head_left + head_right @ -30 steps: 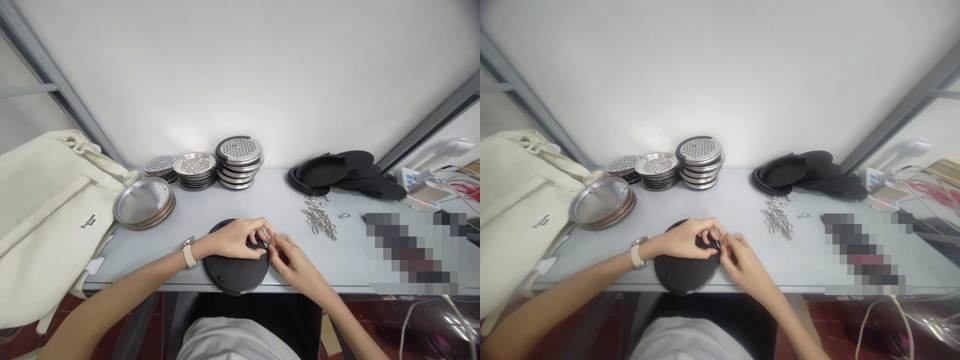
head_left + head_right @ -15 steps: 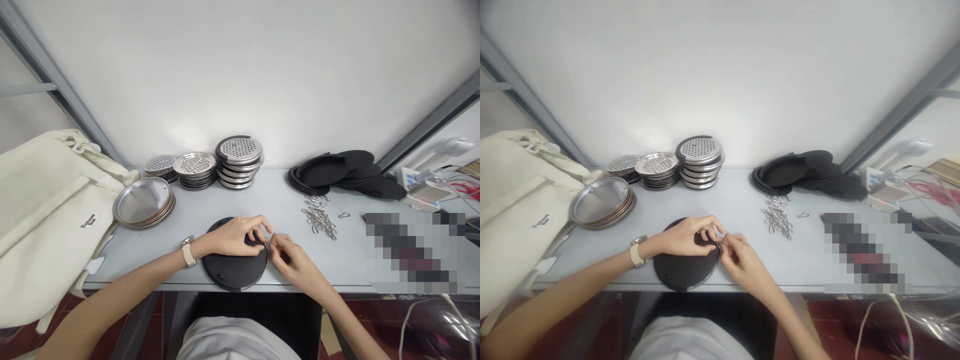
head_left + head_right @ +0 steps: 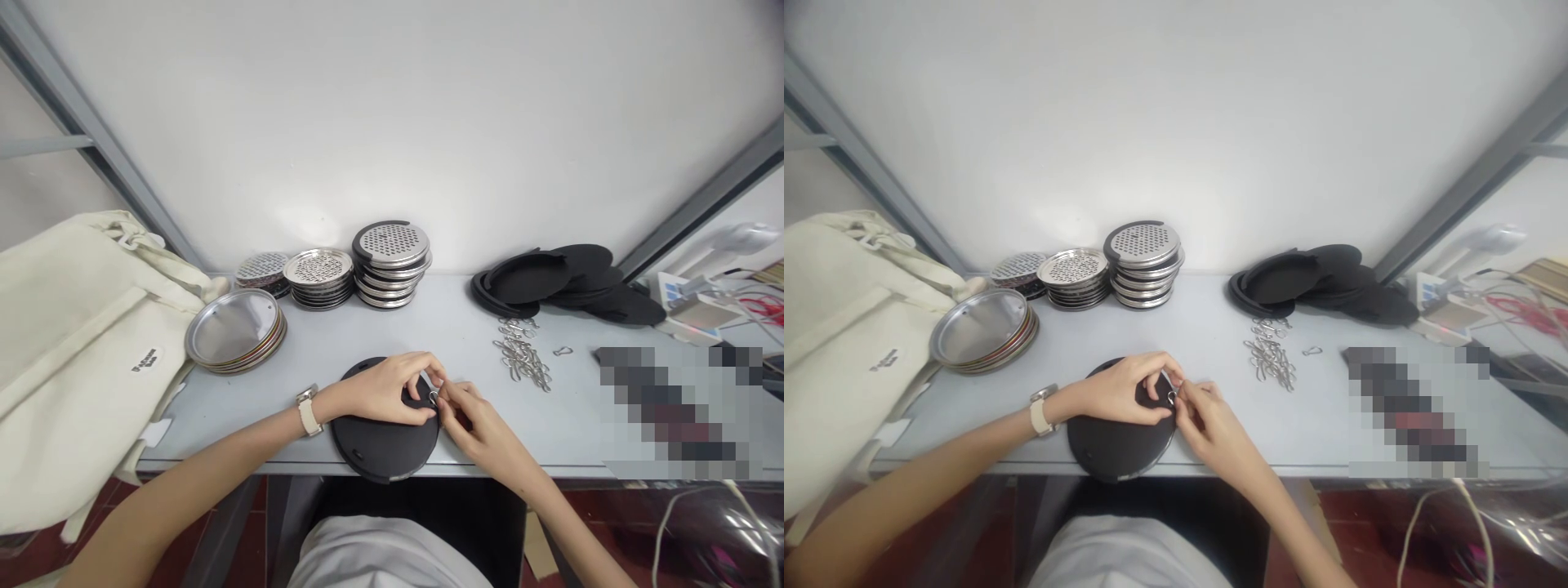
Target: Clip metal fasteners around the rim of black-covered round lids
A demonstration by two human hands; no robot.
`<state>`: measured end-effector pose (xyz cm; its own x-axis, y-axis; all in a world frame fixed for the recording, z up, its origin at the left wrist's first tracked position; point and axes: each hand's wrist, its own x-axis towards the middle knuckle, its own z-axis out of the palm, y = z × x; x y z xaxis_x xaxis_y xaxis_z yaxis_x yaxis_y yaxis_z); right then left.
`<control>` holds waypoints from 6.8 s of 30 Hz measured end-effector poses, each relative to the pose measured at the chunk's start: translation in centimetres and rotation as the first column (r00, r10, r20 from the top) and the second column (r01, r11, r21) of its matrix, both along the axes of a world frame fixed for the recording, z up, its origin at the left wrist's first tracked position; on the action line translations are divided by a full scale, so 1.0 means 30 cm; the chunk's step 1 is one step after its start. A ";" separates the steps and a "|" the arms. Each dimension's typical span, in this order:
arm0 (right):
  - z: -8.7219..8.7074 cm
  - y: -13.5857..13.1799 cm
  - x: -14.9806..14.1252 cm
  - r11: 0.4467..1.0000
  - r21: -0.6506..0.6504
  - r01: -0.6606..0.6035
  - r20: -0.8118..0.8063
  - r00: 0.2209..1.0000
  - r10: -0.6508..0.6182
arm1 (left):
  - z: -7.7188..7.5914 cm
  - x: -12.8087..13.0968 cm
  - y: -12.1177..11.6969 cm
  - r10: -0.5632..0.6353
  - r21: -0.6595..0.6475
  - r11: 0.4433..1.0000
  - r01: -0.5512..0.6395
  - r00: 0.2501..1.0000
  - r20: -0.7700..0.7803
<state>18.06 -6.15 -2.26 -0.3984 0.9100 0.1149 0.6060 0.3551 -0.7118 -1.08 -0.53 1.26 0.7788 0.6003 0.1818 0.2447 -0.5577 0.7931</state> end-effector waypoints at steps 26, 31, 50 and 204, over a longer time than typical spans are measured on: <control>-0.018 -0.002 0.007 1.000 -0.019 0.021 -0.019 1.000 -0.022 | -0.016 -0.001 0.011 -0.046 -0.085 0.995 0.047 0.999 0.015; -0.022 -0.003 0.008 1.000 -0.002 0.015 -0.012 1.000 -0.015 | -0.018 -0.002 0.012 -0.040 -0.084 0.996 0.041 0.999 0.015; -0.008 0.000 0.007 0.999 0.032 -0.008 0.020 1.000 0.007 | -0.017 -0.003 0.013 -0.045 -0.074 0.996 0.046 0.999 0.020; -0.017 -0.003 -0.010 0.991 0.122 0.045 0.049 0.997 -0.052 | -0.015 -0.008 -0.024 0.090 0.544 0.828 0.133 0.927 -0.364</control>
